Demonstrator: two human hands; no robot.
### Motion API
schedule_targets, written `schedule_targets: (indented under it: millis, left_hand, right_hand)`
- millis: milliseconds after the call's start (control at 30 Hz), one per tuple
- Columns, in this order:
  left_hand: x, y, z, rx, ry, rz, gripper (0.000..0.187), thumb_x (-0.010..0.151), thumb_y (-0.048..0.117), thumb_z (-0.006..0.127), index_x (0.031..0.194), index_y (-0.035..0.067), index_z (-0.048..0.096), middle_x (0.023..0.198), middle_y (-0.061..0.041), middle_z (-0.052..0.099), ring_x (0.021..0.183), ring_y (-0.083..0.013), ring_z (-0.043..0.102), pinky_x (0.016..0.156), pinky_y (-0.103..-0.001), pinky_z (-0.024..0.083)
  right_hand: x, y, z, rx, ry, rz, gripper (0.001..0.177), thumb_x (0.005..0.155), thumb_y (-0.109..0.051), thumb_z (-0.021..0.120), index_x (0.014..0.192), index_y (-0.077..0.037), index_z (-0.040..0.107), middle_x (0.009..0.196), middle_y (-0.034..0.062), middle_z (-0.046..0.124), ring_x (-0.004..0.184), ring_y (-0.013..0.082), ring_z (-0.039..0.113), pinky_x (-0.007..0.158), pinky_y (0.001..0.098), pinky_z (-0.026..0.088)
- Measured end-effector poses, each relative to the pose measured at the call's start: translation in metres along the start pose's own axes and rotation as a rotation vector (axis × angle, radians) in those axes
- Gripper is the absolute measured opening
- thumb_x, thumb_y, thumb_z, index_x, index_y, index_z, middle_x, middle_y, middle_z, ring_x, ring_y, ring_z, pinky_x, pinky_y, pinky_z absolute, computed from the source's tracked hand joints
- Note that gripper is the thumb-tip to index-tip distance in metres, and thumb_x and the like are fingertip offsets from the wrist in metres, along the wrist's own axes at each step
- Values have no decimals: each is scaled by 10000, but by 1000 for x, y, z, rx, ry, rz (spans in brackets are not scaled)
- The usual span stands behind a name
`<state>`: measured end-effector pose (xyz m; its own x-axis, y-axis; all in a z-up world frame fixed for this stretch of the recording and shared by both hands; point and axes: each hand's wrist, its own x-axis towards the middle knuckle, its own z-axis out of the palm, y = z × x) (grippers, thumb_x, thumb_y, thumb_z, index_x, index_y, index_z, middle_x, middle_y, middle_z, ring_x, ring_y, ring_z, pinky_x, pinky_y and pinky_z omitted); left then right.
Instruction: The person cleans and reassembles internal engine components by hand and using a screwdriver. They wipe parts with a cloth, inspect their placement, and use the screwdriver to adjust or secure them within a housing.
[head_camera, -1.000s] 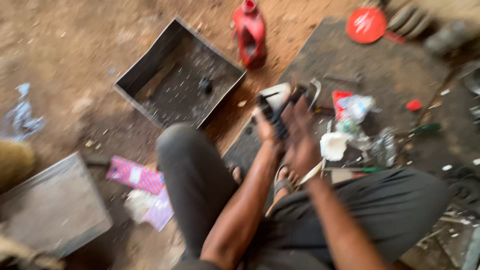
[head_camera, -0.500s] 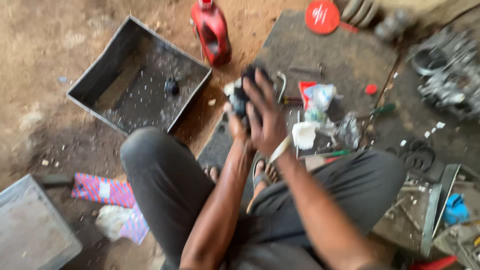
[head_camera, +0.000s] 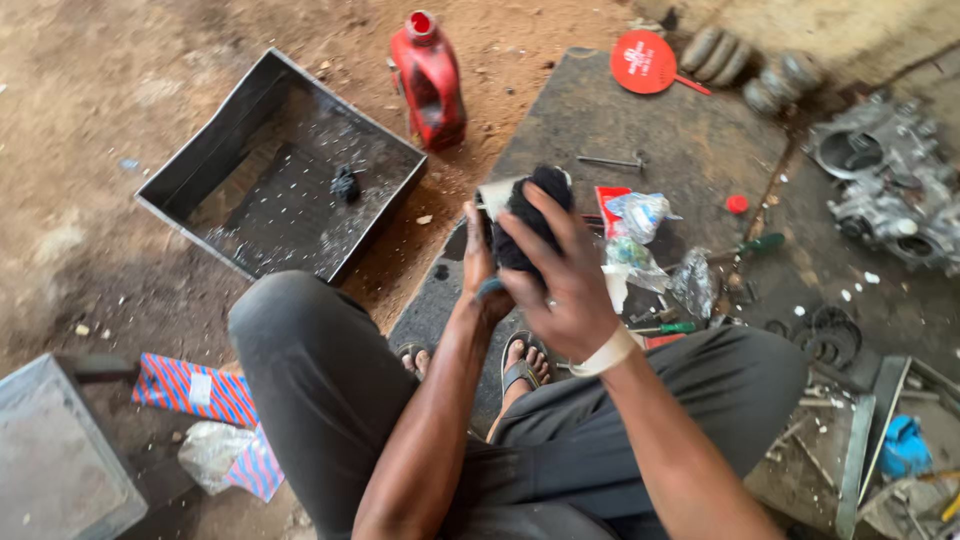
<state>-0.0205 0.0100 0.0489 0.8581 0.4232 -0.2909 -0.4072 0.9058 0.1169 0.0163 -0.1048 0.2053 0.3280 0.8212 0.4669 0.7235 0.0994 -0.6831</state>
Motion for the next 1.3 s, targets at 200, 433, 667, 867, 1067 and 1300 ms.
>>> schedule_targets:
  millis: [200, 433, 667, 867, 1067, 1300]
  left_hand:
    - [-26, 7, 8, 337, -16, -78, 845, 912, 768, 455, 1434, 110, 546, 1275, -126, 688, 1075, -288, 695, 869, -436, 603]
    - [-11, -5, 8, 489, 112, -149, 821, 853, 749, 536, 1408, 144, 560, 1219, -81, 695, 1002, -230, 682, 827, -407, 569]
    - [-13, -14, 4, 966, 342, 117, 985, 860, 783, 603, 1365, -63, 586, 1175, -188, 703, 1042, -258, 681, 906, -424, 547]
    - [-29, -19, 17, 1227, 184, 216, 989, 761, 658, 760, 1439, 9, 448, 1248, -217, 615, 1117, -351, 633, 942, -507, 525]
    - [-28, -1, 32, 77, 57, 85, 843, 858, 707, 576, 1459, 120, 510, 1370, -119, 603, 1222, -313, 600, 1064, -542, 473]
    - [-17, 13, 27, -40, -360, 145, 875, 860, 799, 530, 1420, 126, 536, 1375, -146, 622, 1253, -337, 578, 1089, -552, 423]
  right_hand:
    - [22, 92, -1, 446, -206, 419, 385, 1114, -219, 463, 1426, -34, 594, 1464, 92, 608, 1417, 202, 539, 1207, 333, 386]
    - [-51, 164, 36, 1448, 176, 730, 603, 1124, -521, 539, 1334, 28, 672, 1209, 170, 713, 1061, 289, 689, 980, 445, 537]
    - [-59, 182, 51, 1648, 299, 939, 727, 888, -693, 463, 1131, -47, 690, 1058, 135, 766, 936, 274, 756, 880, 414, 615]
    - [-53, 179, 45, 1275, 479, 824, 627, 1076, -606, 477, 1182, -30, 702, 992, 100, 716, 849, 232, 658, 770, 401, 534]
    - [-52, 121, 46, 107, 382, 501, 409, 1122, -347, 506, 1262, 10, 648, 972, 140, 707, 867, 234, 643, 779, 385, 521]
    - [-65, 32, 12, -113, 162, 458, 248, 1113, -180, 550, 1027, 11, 683, 812, 166, 655, 755, 271, 636, 692, 410, 520]
